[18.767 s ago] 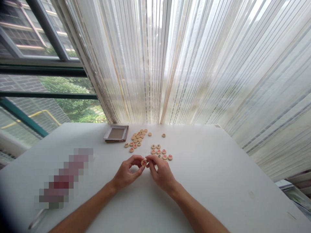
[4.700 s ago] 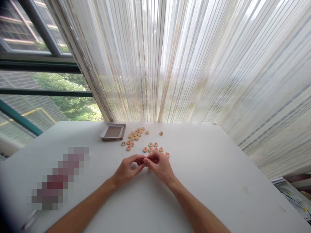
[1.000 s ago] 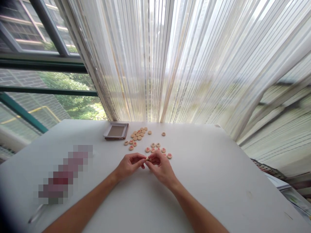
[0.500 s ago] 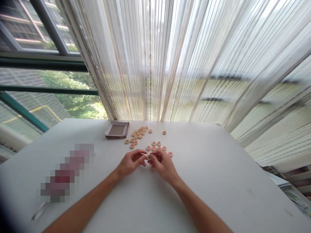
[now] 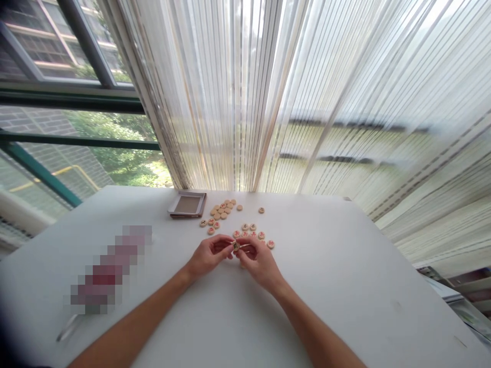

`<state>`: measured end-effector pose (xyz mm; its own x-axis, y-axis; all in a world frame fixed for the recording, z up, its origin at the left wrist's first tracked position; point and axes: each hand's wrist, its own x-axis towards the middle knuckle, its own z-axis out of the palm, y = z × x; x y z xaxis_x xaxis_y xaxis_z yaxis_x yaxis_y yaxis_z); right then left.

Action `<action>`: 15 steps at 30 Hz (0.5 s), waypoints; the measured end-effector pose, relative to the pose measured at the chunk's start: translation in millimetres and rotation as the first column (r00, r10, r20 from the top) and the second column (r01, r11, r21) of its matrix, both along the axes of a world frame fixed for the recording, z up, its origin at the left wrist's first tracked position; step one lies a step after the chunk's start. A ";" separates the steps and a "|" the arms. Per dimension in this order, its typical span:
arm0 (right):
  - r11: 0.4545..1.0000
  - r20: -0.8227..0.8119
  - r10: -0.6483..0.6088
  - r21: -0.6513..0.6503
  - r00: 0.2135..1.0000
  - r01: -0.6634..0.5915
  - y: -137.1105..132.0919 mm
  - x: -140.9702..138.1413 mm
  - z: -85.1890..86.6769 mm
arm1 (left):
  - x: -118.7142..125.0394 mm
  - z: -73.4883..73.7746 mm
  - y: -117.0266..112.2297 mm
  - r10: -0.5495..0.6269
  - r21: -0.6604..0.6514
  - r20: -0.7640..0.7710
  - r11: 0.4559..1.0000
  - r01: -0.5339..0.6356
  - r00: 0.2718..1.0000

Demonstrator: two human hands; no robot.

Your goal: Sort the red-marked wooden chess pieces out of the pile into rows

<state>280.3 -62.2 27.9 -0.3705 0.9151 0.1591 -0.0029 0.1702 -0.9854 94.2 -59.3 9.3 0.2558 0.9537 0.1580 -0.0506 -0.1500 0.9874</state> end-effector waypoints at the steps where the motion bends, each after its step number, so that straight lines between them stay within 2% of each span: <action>1: 1.000 -0.002 0.007 0.007 1.000 -0.007 -0.5 -0.7 0.5 | -0.1 -0.3 0.2 -0.001 0.001 0.003 1.000 0.001 1.000; 5: 0.995 0.027 0.020 0.102 0.999 -0.022 -4.1 -3.6 1.5 | -0.6 -0.9 0.1 -0.021 -0.028 0.034 0.999 0.022 0.999; 9: 0.968 0.128 -0.030 0.250 0.991 -0.002 -7.0 -5.4 1.7 | -1.8 -0.4 -0.6 -0.048 -0.069 0.053 0.996 0.051 0.997; 15: 0.913 0.229 -0.112 0.407 0.967 0.010 -6.8 -4.5 3.0 | -1.9 3.7 -2.0 -0.047 -0.066 -0.028 0.997 0.045 0.998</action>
<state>275.7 -69.0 30.9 -0.3898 0.8153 0.4282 0.2501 0.5412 -0.8028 92.3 -61.2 13.0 0.3033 0.9489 0.0876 -0.0264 -0.0836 0.9962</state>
